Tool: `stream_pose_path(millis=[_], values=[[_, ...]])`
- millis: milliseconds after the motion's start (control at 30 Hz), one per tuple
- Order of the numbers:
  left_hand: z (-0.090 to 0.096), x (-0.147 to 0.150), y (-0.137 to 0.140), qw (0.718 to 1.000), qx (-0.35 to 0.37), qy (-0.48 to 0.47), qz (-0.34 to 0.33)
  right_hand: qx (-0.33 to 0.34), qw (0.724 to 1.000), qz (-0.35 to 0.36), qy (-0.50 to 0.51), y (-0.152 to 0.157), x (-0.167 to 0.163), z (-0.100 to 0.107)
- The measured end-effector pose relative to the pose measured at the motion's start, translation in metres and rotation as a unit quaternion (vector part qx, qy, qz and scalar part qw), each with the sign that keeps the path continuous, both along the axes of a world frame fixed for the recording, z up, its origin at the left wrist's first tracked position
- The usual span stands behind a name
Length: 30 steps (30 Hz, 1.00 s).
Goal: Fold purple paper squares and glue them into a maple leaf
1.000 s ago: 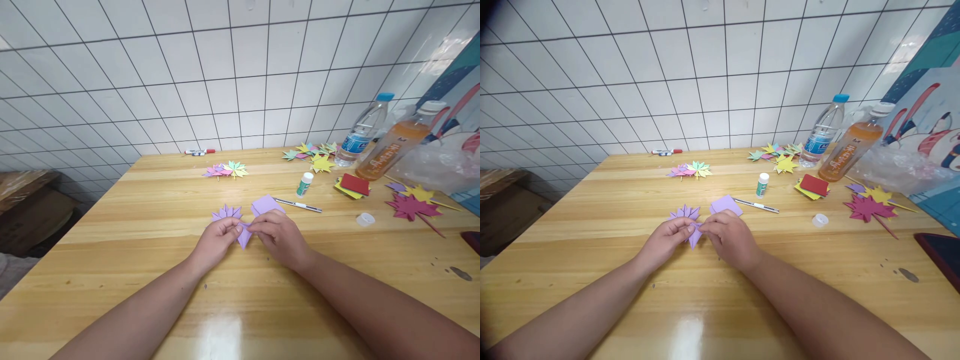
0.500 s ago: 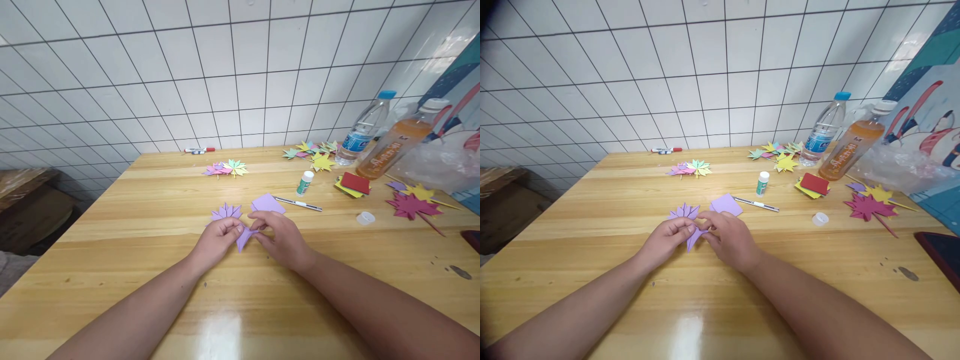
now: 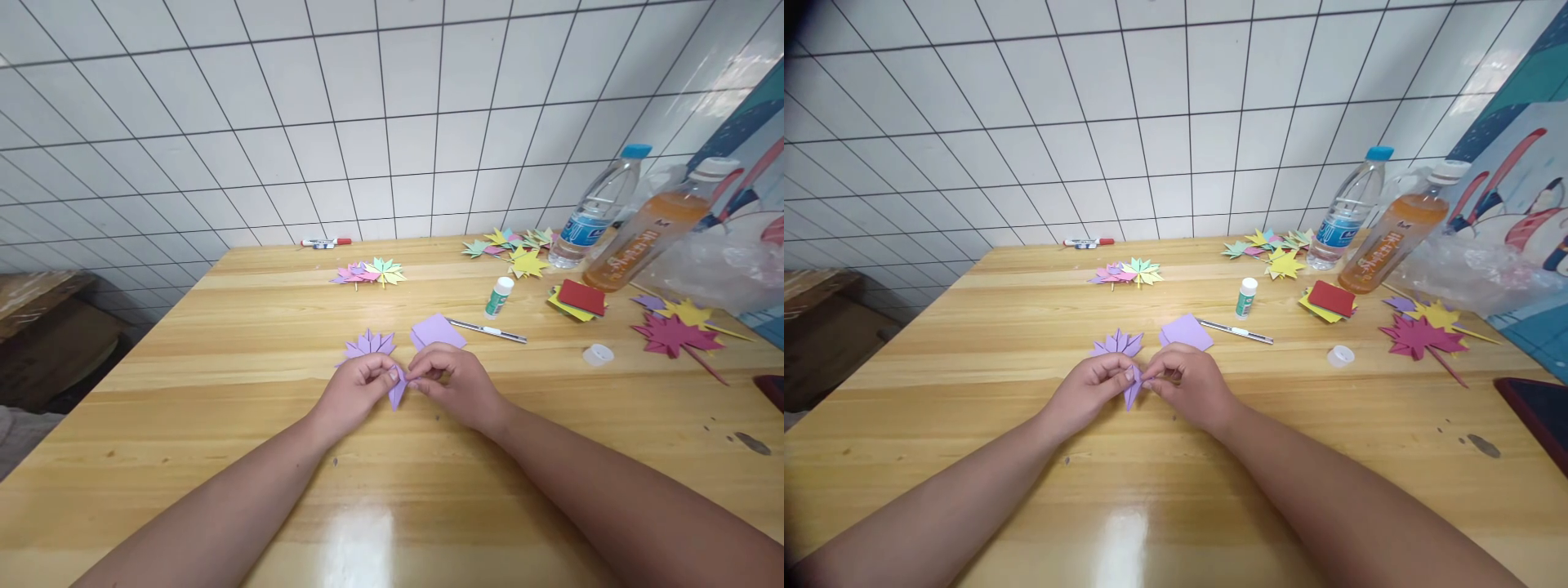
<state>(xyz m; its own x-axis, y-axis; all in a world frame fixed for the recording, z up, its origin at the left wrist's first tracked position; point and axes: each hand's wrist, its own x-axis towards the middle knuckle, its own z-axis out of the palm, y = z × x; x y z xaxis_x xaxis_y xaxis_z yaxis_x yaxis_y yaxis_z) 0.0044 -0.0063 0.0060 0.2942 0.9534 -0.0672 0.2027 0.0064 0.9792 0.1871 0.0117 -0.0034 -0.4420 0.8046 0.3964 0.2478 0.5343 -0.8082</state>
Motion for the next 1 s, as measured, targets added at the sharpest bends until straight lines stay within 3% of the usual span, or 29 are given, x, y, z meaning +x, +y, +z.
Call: stream_pose_path(millis=[200,700,1000], values=[[0.0035,-0.0022,-0.001,0.999,0.018,0.027,-0.01,0.045,0.997,0.006,-0.065,-0.0014,0.0028,0.0011],[0.0047,-0.0011,-0.0016,0.999,0.003,0.048,-0.017,0.125,0.988,0.018,-0.09,-0.004,0.0056,0.0042],[0.0037,-0.0018,-0.0015,0.998,0.004,0.066,-0.016,0.078,0.995,0.028,-0.063,-0.0044,0.0041,0.0042]])
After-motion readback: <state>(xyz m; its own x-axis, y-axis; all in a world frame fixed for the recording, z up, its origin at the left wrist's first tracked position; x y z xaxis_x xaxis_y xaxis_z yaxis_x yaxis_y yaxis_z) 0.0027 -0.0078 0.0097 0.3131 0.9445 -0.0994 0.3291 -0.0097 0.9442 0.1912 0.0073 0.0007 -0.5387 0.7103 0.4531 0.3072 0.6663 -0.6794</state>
